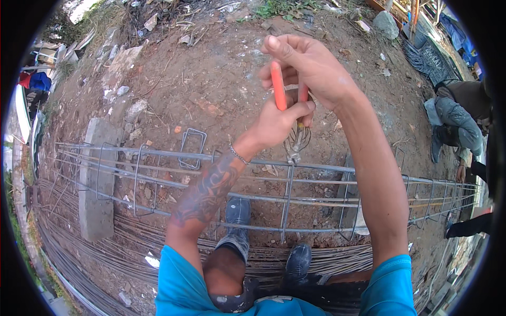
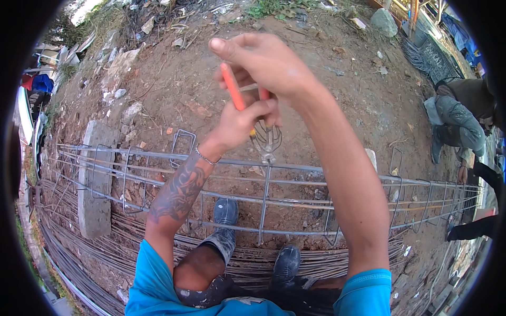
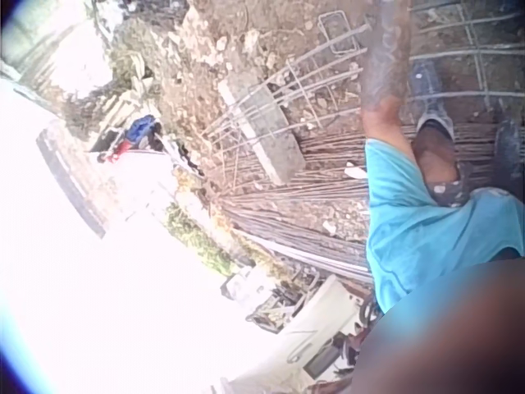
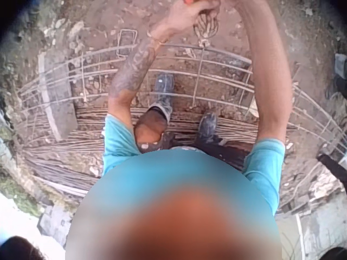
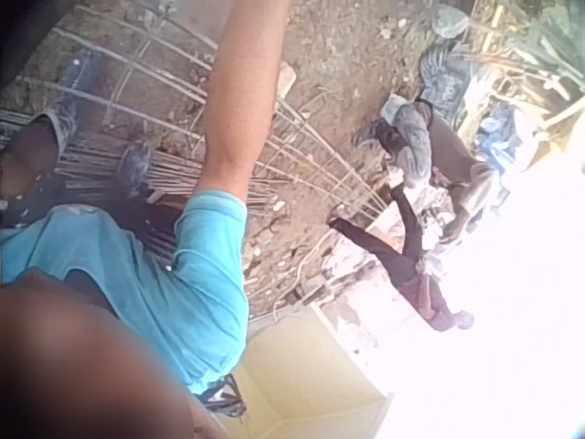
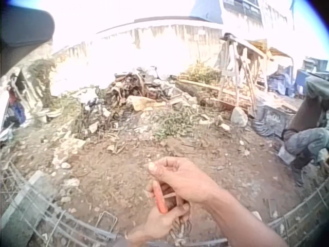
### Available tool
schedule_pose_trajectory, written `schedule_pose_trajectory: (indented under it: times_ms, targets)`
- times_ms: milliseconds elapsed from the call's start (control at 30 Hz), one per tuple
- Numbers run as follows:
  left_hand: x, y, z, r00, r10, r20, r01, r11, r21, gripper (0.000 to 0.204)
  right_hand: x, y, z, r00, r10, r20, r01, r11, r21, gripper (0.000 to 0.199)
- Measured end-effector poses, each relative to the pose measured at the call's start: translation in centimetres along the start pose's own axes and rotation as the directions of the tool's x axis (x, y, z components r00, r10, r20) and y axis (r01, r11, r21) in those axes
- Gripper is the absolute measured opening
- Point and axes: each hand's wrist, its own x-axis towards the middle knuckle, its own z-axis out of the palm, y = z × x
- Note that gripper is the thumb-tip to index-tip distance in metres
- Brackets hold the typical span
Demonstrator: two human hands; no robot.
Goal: The person constructs a rebar cage by positioning stirrups along the steel bars and tying them in place with wire using pliers and by hand.
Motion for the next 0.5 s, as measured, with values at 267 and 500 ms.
schedule_pose_trajectory:
  times_ms: [267, 500]
  targets:
    - [-1.9, 2.9, 0.2, 0.989, 0.045, -0.139, 0.075, 0.663, 0.745, 0.045, -0.9, 1.3, -1.0, 0.974, -0.054, -0.222, 0.016, 0.986, -0.168, 0.067]
    - [-0.3, 0.1, 0.6, 0.962, -0.211, 0.173, 0.24, 0.955, -0.172, 0.031, -1.1, 1.6, -1.6, 0.992, 0.007, 0.122, -0.042, 0.957, 0.287, 0.074]
